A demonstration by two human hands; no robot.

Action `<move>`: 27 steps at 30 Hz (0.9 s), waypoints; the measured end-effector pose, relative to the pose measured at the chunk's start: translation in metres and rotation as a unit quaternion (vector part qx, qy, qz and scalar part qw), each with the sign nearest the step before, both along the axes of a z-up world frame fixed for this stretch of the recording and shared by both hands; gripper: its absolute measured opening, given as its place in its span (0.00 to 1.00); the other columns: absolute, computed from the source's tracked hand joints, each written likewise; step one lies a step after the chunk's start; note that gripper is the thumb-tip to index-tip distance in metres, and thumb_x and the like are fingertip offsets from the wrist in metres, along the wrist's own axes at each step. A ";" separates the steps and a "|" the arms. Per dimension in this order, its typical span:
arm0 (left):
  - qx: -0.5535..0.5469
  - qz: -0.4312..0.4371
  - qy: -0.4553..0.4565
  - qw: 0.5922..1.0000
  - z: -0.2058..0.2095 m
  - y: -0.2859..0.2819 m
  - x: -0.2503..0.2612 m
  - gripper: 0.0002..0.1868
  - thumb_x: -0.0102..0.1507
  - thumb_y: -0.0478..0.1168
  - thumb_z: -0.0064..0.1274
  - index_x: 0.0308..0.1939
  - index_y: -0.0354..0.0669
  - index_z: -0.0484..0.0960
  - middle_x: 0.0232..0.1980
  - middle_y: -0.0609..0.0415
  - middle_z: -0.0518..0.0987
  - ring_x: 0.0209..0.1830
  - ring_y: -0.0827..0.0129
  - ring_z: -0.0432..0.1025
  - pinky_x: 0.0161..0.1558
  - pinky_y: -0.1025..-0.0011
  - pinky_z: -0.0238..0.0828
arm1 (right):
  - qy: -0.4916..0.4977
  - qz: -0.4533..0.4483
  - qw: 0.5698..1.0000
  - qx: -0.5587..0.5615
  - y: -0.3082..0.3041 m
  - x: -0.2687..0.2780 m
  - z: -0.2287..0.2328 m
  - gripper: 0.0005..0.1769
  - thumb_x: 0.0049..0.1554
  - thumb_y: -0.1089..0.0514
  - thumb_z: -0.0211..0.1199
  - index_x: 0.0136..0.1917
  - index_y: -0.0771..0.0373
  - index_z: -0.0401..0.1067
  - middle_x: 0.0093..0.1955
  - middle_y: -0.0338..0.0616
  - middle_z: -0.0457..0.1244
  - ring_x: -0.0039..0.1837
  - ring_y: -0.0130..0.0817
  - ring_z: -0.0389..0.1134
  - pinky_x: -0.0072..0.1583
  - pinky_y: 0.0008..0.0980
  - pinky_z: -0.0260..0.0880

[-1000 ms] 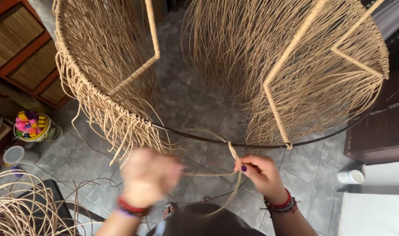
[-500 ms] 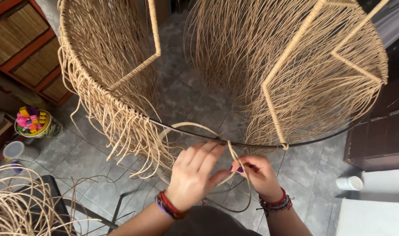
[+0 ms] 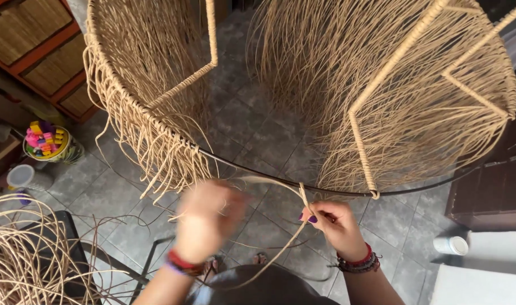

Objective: Weaving and tying individual straw strands onto a circular metal frame to create a decorative structure.

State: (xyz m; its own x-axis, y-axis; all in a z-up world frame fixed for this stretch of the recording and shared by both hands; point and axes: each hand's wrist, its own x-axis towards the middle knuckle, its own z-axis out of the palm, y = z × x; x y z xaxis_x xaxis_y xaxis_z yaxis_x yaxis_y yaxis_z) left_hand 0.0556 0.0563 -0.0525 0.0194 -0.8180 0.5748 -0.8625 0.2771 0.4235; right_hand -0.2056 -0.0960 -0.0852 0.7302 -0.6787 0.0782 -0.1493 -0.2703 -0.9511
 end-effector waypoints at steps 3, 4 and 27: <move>-0.068 0.280 0.011 0.958 0.003 0.023 0.021 0.09 0.57 0.34 0.64 0.31 0.45 0.77 0.35 0.52 0.75 0.31 0.57 0.69 0.31 0.59 0.63 | -0.018 -0.016 0.999 0.034 -0.004 -0.004 -0.016 0.14 0.60 0.68 0.57 0.41 0.68 0.83 0.26 0.40 0.64 0.27 0.21 0.51 0.30 0.24 0.50; -0.049 0.344 -0.041 0.937 0.003 0.026 0.018 0.11 0.55 0.41 0.67 0.33 0.48 0.78 0.50 0.50 0.75 0.47 0.52 0.68 0.44 0.53 0.63 | -0.024 -0.008 1.000 0.019 -0.005 -0.005 -0.019 0.09 0.57 0.67 0.62 0.43 0.66 0.83 0.35 0.43 0.70 0.30 0.23 0.61 0.33 0.23 0.58; -0.050 0.063 -0.200 0.977 0.017 -0.004 -0.053 0.26 0.68 0.44 0.56 0.72 0.52 0.77 0.80 0.64 0.63 0.82 0.56 0.46 0.77 0.42 0.32 | -0.040 0.022 0.996 0.079 -0.002 -0.005 -0.013 0.06 0.54 0.65 0.68 0.42 0.66 0.85 0.40 0.47 0.77 0.37 0.27 0.72 0.35 0.21 0.67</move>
